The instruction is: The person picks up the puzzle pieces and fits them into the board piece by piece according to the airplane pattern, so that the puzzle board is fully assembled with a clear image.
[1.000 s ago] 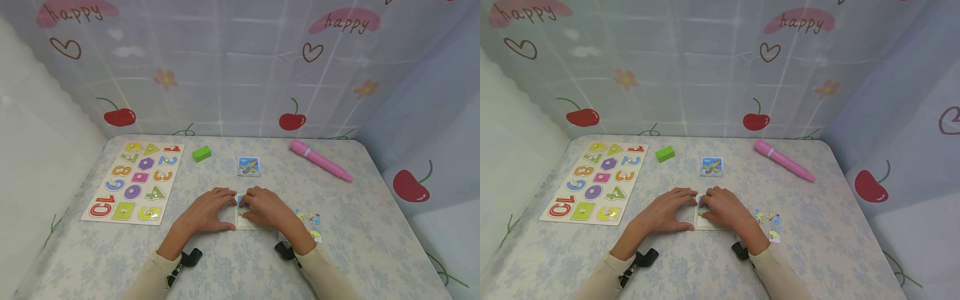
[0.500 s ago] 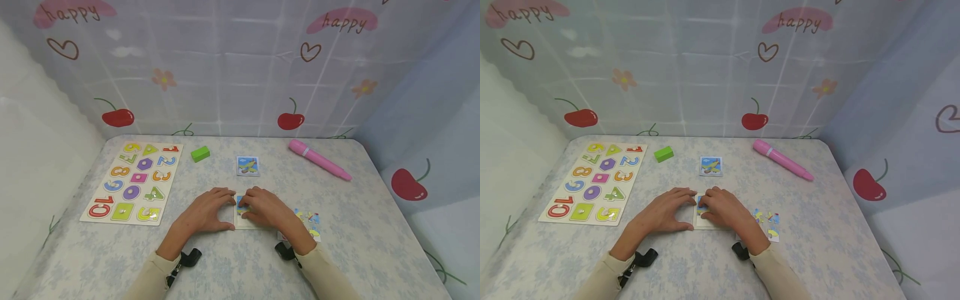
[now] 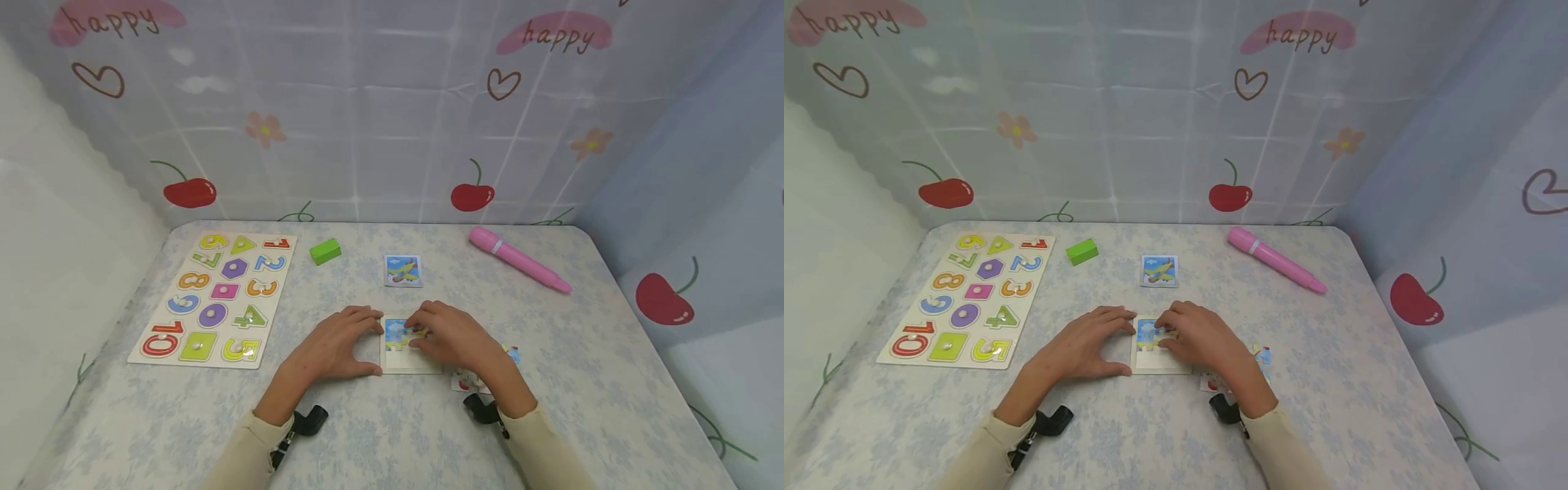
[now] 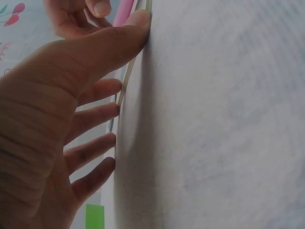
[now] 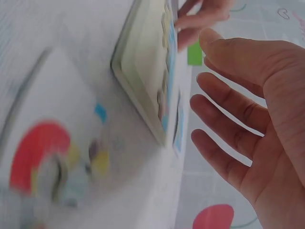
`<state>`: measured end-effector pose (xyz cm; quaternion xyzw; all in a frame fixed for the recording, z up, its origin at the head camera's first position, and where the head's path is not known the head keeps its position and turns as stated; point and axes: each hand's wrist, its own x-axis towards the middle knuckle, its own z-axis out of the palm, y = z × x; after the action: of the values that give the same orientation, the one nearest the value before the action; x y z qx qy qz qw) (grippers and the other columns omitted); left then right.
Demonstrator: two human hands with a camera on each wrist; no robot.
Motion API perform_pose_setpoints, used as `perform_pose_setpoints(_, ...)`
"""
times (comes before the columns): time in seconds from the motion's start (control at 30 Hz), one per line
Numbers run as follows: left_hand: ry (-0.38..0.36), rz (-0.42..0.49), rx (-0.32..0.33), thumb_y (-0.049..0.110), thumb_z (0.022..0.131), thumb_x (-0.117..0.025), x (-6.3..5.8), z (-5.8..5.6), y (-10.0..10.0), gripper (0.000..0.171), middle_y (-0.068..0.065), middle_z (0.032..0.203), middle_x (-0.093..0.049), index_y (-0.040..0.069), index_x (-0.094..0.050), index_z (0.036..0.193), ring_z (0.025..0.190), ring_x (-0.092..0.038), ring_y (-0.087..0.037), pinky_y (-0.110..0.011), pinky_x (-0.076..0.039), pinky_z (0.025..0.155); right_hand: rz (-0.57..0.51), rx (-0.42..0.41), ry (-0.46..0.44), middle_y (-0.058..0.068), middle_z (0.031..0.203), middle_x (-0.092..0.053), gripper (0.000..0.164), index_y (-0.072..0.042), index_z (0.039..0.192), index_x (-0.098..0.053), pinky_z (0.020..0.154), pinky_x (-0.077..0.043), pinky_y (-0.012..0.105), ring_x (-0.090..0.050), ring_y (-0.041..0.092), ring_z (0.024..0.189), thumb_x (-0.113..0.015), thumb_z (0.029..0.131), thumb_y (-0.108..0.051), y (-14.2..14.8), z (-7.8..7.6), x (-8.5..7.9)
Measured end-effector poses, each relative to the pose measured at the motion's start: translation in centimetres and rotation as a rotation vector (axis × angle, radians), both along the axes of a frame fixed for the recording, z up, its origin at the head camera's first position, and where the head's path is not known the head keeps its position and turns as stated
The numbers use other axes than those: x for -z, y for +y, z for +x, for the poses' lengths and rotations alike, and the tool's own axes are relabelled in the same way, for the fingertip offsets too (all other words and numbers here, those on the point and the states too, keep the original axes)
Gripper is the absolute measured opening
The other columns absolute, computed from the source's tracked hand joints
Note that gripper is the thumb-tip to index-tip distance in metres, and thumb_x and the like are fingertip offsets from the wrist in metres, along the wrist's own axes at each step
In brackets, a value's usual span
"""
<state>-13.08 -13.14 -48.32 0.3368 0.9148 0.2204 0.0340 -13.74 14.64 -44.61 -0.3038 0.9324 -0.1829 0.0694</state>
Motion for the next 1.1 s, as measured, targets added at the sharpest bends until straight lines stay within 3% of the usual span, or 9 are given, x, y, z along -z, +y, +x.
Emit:
perform_pose_setpoints(0.47,0.000,-0.006,0.000,0.055,0.081,-0.093,-0.1,0.0,0.0,0.064,-0.002,0.156,-0.058,0.018,-0.072,0.128,0.149,-0.049,-0.027,-0.050,-0.048,0.116,-0.021,0.093,0.054,0.000,0.123,-0.071,0.034,-0.014,0.125,-0.078,0.094,-0.061,0.045,-0.069,0.021,0.114,-0.086,0.094,-0.023,4.8,0.8,-0.1)
perform_pose_setpoints(0.67,-0.002,0.000,0.002,0.054,0.081,-0.093,-0.2,0.0,-0.1,0.064,-0.003,0.156,-0.059,0.018,-0.072,0.129,0.149,-0.049,-0.028,-0.051,-0.047,0.117,-0.015,0.133,0.063,0.001,0.120,-0.071,0.033,-0.013,0.125,-0.077,0.091,-0.061,0.045,-0.070,0.022,0.110,-0.086,0.094,-0.021,6.5,1.3,-0.1)
perform_pose_setpoints(1.1,-0.007,0.007,0.002,0.054,0.081,-0.093,0.1,0.1,0.0,0.064,-0.002,0.156,-0.059,0.018,-0.072,0.129,0.149,-0.049,-0.027,-0.051,-0.048,0.116,0.002,0.200,0.013,0.000,0.117,-0.071,0.029,-0.013,0.122,-0.078,0.092,-0.061,0.049,-0.068,0.025,0.112,-0.085,0.094,-0.018,9.4,2.6,0.5)
